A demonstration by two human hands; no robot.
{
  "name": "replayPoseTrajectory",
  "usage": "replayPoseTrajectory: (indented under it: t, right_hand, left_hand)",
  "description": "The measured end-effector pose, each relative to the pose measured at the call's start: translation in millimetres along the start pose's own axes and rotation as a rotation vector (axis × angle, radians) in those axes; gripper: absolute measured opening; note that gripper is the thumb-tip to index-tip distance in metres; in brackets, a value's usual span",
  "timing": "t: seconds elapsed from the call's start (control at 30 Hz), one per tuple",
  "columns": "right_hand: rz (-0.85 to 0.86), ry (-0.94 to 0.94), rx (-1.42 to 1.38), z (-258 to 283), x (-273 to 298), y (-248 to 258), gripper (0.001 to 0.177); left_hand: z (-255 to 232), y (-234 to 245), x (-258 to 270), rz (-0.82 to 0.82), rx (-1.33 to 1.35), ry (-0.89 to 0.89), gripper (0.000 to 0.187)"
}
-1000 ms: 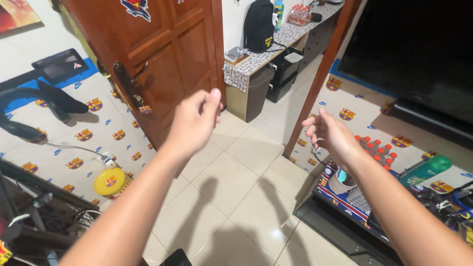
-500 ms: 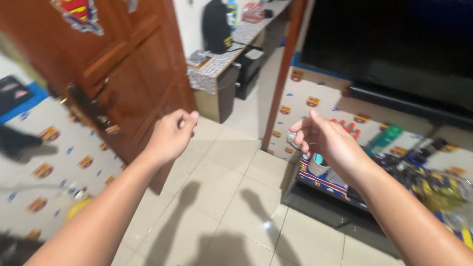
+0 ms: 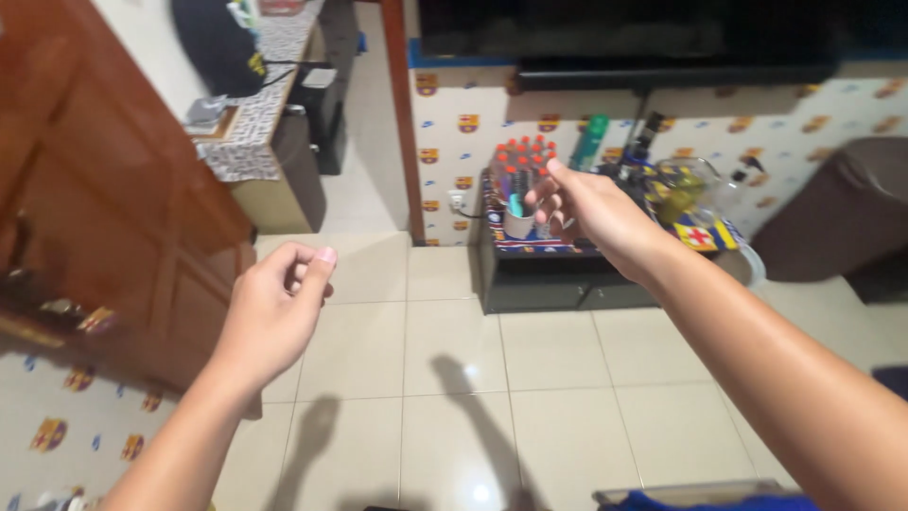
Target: Inspecting and assembling small plastic components at a desk after organizing various room items.
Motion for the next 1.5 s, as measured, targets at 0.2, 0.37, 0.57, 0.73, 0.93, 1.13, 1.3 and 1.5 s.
replayPoseTrajectory:
  t: [0.2,0.37,0.57,0.73,0.93,1.13,1.3,1.5]
  right_hand:
    - [-0.094,-0.074,-0.011,-34.1,49.2,36.3,0.052]
    - [-0.233,-0.157,-0.051,-66.1,113.9,76.9,0.051]
    - [-0.397,-0.180,-0.036,-112.5,230.7,142.4,0.048]
    - [-0.529,-0.150,-0.004,-159.5,348.6,195.6,0.040]
    - [-0.740,-0.233,0.188,-171.3,520.6,227.0,0.040]
    - [-0.849,-0.151,0.202,-209.4,652.4,248.4,0.043]
    - [-0.955,-0.304,0.153,-222.8,726.7,235.7,0.043]
    - [-1.010,-0.350,0.130,-254.2,776.3,228.5,0.042]
  left_hand:
    - [-45.3,-28.5,16.1,0.114,0.074,-0.080,0.033]
    - [-84.8,-72.1,26.1,0.186,0.168,-0.213,0.034]
    - [-147.0,-141.6,57.1,0.328,0.125,-0.291,0.033]
    - [-222.9,-194.8,124.0,0.350,0.100,-0.693,0.035]
    - [-307.5,-243.6,216.3,0.481,0.030,-0.847,0.044]
    - [-364.4,-282.4,307.0,0.485,-0.019,-1.159,0.050]
    - [-389.3,-313.4,361.7,0.664,-0.029,-1.164,0.050]
    - [-399.4,-349.0,397.3,0.753,-0.042,-1.244,0.050]
Point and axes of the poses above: each hand's wrist, its own x-axis away from the middle knuckle, its own y-axis out of the back of the hand, z = x × y, the point moved 9 cm from there along -x, towards the middle knuckle, and after that the axes turned 7 degrees about -y, right-handed, at the moved point
